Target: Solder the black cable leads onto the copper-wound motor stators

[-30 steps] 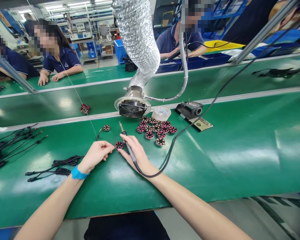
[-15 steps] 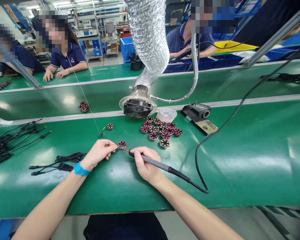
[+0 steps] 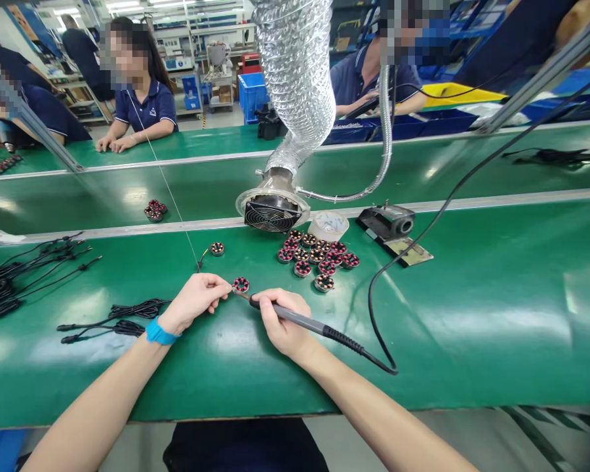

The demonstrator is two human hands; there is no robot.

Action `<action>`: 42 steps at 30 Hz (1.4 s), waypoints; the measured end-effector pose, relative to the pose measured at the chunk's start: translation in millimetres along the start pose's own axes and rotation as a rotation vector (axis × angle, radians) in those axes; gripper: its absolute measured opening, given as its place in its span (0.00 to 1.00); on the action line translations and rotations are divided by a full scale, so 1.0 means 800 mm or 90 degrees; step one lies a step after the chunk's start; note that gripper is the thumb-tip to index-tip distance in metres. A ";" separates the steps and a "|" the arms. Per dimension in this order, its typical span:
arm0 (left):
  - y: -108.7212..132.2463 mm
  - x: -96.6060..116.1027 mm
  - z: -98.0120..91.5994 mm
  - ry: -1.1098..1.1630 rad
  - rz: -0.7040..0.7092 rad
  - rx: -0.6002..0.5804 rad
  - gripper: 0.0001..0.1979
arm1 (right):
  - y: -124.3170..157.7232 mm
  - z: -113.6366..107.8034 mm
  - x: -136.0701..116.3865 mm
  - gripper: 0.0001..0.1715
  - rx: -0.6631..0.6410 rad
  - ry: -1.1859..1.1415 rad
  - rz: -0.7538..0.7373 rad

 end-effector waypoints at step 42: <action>-0.001 0.000 0.000 -0.009 -0.011 0.006 0.15 | -0.004 -0.010 0.010 0.12 0.062 0.038 0.049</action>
Point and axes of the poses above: each hand's wrist, its own y-axis away from the middle knuckle, its own z-axis out of the palm, x = y × z, the point moved 6 cm from there along -y, towards the middle knuckle, and after that the axes turned 4 degrees about x, right-handed, at the moved point
